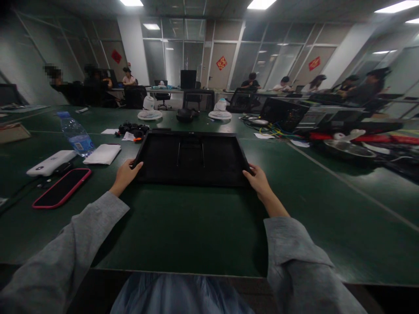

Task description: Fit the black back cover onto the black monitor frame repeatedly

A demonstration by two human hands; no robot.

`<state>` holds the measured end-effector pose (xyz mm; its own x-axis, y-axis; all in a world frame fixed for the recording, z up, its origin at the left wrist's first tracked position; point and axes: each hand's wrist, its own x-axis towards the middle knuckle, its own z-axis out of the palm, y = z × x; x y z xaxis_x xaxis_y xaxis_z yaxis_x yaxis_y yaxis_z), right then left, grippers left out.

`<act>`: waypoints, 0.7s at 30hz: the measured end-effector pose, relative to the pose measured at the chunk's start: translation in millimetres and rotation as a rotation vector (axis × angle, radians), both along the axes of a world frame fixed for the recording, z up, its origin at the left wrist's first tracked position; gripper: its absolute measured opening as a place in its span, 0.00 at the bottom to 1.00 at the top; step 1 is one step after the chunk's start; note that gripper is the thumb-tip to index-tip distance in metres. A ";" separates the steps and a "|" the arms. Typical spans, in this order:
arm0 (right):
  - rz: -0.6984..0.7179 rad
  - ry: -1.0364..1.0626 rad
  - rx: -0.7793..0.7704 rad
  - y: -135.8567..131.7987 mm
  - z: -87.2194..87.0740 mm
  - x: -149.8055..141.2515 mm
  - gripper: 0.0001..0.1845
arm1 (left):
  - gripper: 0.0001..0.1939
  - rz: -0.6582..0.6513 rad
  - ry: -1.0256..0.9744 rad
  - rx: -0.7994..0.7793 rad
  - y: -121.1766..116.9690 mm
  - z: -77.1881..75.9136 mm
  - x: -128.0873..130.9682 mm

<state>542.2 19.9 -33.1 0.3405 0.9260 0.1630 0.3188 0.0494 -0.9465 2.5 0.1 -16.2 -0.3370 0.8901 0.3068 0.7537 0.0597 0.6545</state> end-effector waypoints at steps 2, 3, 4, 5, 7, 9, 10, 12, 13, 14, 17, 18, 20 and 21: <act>0.006 -0.014 0.002 0.3 -0.7 0.2 0.26 | 0.26 0.021 -0.019 0.011 1.4 0.0 -0.5; 0.011 -0.024 0.002 -0.1 -0.9 -0.2 0.27 | 0.26 0.037 -0.037 0.016 1.8 0.3 -0.6; 0.016 -0.035 0.000 -0.8 -0.9 -1.1 0.28 | 0.27 0.053 -0.060 0.022 2.1 0.8 -0.7; 0.021 -0.045 -0.007 -2.0 -0.7 -2.5 0.29 | 0.28 0.068 -0.083 0.031 2.2 1.4 -0.7; 0.030 -0.054 -0.038 -4.8 0.5 -7.2 0.30 | 0.30 0.088 -0.122 0.051 1.8 2.5 -0.5; 0.041 -0.054 -0.070 -6.3 2.4 -13.3 0.33 | 0.32 0.101 -0.150 0.063 1.1 3.6 0.0; 0.044 -0.052 -0.078 -5.9 3.5 -16.5 0.35 | 0.33 0.106 -0.161 0.063 0.6 4.0 0.4; 0.051 -0.038 -0.075 -2.0 5.8 -22.3 0.39 | 0.32 0.113 -0.180 0.053 -0.2 4.8 1.1; 0.048 -0.026 -0.067 1.2 6.8 -24.6 0.40 | 0.32 0.114 -0.188 0.047 -0.5 5.1 1.4; 0.045 -0.012 -0.057 4.9 7.7 -26.4 0.41 | 0.31 0.114 -0.193 0.042 -0.8 5.3 1.6; 0.046 0.040 -0.023 14.4 9.7 -29.0 0.39 | 0.31 0.107 -0.197 0.041 -0.9 4.9 1.8; 0.047 0.060 -0.019 15.9 10.2 -29.2 0.38 | 0.30 0.105 -0.194 0.047 -0.8 4.4 1.7; 0.047 0.096 -0.019 15.9 11.0 -29.5 0.37 | 0.30 0.101 -0.191 0.067 -0.5 3.6 1.3; 0.042 0.110 -0.019 14.7 11.5 -29.8 0.37 | 0.30 0.098 -0.191 0.080 -0.4 3.3 1.0</act>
<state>512.3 34.6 -21.5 0.3159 0.9424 0.1095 0.2112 0.0427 -0.9765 3.5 -0.3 -12.9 -0.4798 0.8254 0.2975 0.6085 0.0687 0.7906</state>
